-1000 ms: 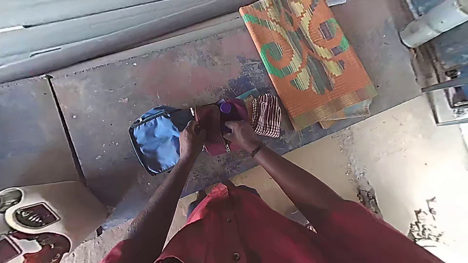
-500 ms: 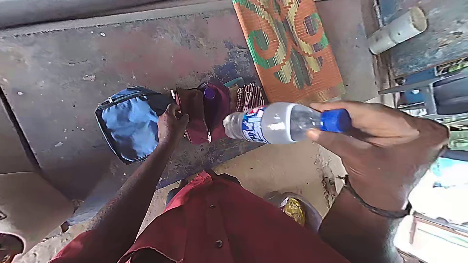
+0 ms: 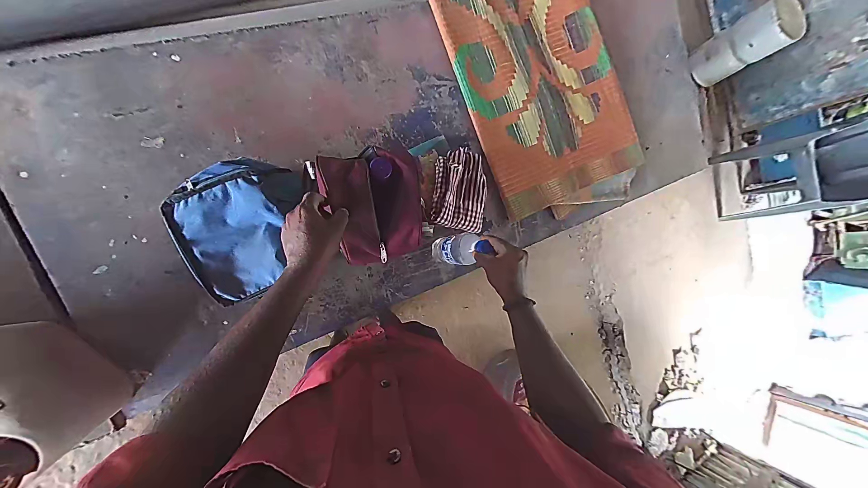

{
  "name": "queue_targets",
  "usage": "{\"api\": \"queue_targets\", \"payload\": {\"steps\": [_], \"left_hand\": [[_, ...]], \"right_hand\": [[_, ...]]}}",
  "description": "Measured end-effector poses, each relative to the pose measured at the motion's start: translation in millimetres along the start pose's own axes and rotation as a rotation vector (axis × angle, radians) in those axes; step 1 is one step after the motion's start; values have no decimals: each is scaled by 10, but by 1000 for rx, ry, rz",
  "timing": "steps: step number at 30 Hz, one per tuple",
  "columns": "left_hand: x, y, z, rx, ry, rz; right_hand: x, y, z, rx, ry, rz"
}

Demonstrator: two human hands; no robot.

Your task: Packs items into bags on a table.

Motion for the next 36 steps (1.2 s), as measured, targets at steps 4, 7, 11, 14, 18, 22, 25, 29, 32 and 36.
{"api": "queue_targets", "payload": {"steps": [4,7,11,14,18,22,25,29,32,36], "left_hand": [[-20,-46,40,1,8,-1],[-24,-51,33,12,-4,-6],[-20,-43,5,19,-1,-16],[-11,-35,-8,32,10,-17],[-10,-60,15,43,11,-34],[-62,-123,87,43,9,-72],[-128,-196,210,41,13,-98],[-90,-163,177,48,-1,-101],[-18,-94,128,28,30,-70],[-82,-158,211,44,41,-95]], "right_hand": [[-133,24,-157,-22,-52,19],[-169,82,-175,14,-41,106],[-169,65,-135,69,-67,205],[-230,122,-138,-8,-89,263],[-564,245,-313,-407,-207,161],[-1296,-216,-925,-426,-509,193],[-1567,-539,-1094,-363,-670,237],[-1733,-753,-1107,-303,-671,277],[-1698,-746,-975,-419,-605,269],[-1645,-285,-533,-616,-380,139]]}}
Point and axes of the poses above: each hand's wrist, its own x-axis away from the middle knuckle, its own y-axis out of the back of the hand, z = x × y, the point moved 3 cm from there along -x, towards the middle knuckle, and after that the axes turned 5 degrees about -x, right-handed, at the moved point
